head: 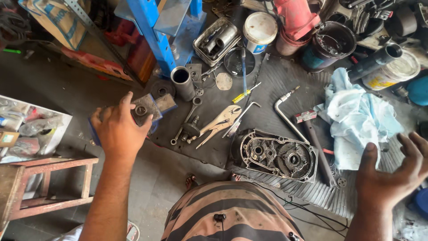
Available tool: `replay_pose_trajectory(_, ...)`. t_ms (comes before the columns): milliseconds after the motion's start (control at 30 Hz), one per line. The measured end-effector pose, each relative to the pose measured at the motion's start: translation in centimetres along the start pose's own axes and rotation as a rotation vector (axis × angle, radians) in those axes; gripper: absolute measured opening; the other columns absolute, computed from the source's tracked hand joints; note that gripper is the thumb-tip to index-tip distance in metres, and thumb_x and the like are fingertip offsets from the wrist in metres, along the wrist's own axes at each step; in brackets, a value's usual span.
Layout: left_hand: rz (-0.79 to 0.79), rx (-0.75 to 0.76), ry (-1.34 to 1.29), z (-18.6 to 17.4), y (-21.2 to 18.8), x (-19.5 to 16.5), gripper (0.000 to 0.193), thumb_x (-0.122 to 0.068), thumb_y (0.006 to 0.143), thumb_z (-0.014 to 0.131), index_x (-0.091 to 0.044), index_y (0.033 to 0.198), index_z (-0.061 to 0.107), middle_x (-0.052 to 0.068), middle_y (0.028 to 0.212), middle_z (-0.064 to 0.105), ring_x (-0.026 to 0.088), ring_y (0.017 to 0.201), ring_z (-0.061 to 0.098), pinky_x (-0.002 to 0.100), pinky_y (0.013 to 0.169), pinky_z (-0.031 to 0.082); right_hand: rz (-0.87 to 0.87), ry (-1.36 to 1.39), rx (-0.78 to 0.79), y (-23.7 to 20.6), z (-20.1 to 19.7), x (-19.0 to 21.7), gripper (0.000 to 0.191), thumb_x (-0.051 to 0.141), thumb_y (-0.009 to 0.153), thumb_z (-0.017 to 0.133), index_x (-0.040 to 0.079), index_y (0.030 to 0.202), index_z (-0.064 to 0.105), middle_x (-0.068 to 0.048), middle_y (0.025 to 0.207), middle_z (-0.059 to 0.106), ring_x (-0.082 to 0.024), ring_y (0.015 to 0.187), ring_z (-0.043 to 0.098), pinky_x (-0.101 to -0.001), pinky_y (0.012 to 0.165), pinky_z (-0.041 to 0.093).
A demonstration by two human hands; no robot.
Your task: The person handles a disassembled motorcycle engine crankcase and crankshaft on a workshop bench, turning parts over and fitting a bearing by hand, then wipes the metal components with a blue cloth. They use a bench vise and tap a part with a hammer before carrying a component to a hydraulic press at the end.
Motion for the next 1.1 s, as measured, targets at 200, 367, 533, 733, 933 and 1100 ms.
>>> replay_pose_trajectory(200,-0.096,-0.058,-0.061,0.8,-1.0,0.8,0.078,-0.03,0.081,0.087,-0.012,0.149,0.053,-0.005,0.107,0.074,0.023,0.107,0.066,0.062,0.12,0.025,0.001,0.393,-0.087,-0.3,-0.3,1.4,0.043,0.02,0.113,0.074,-0.005,0.135,0.047,-0.018,0.141,0.049,-0.024,0.118,0.055,-0.0334,0.104,0.05)
replay_pose_trajectory(367,-0.149,-0.076,-0.076,1.3,-1.2,1.1,0.088,-0.027,0.082,0.088,-0.009,0.155,0.045,-0.007,0.108,0.072,0.021,0.113,0.065,0.064,0.121,0.019,-0.162,0.512,-0.057,-0.7,0.7,5.4,0.042,0.02,0.109,0.074,-0.003,0.133,0.048,-0.016,0.131,0.048,-0.024,0.112,0.058,-0.0306,0.099,0.053)
replay_pose_trajectory(533,-0.208,-0.067,-0.133,1.5,-1.1,1.5,0.103,-0.026,0.076,0.09,-0.006,0.159,0.033,-0.008,0.107,0.071,0.021,0.117,0.063,0.065,0.12,0.018,-0.208,0.78,0.061,-1.2,2.1,9.4,0.039,0.014,0.095,0.076,0.001,0.122,0.051,-0.015,0.123,0.052,-0.028,0.106,0.068,-0.0335,0.09,0.06)
replay_pose_trajectory(733,-0.165,0.018,-0.101,2.0,-1.1,0.9,0.11,-0.026,0.074,0.093,-0.005,0.161,0.028,-0.007,0.111,0.071,0.022,0.118,0.063,0.066,0.115,0.02,-0.297,0.781,0.186,-2.5,3.3,13.1,0.036,0.005,0.086,0.075,0.0,0.113,0.052,-0.019,0.114,0.059,-0.028,0.096,0.07,-0.0445,0.089,0.057)
replay_pose_trajectory(933,-0.085,0.075,-0.177,1.7,-0.6,1.1,0.108,-0.024,0.075,0.091,-0.003,0.161,0.03,-0.006,0.104,0.071,0.022,0.112,0.065,0.064,0.113,0.024,-0.282,0.842,0.178,-5.3,2.8,18.6,0.033,0.001,0.087,0.076,0.0,0.113,0.055,-0.017,0.109,0.062,-0.026,0.094,0.071,-0.0387,0.081,0.06)
replay_pose_trajectory(1100,0.047,0.075,-0.259,1.7,0.3,2.3,0.098,-0.022,0.078,0.089,-0.004,0.156,0.034,-0.006,0.101,0.07,0.021,0.11,0.066,0.058,0.114,0.03,-0.253,0.711,0.228,-8.5,3.0,26.4,0.035,0.003,0.082,0.08,0.003,0.111,0.06,-0.014,0.106,0.067,-0.026,0.092,0.072,-0.0376,0.076,0.058)
Point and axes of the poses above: each hand's wrist, its own y-axis towards the middle knuckle, its own z-axis out of the palm, x = y × z, the point moved 10 cm from there along y, towards the middle knuckle
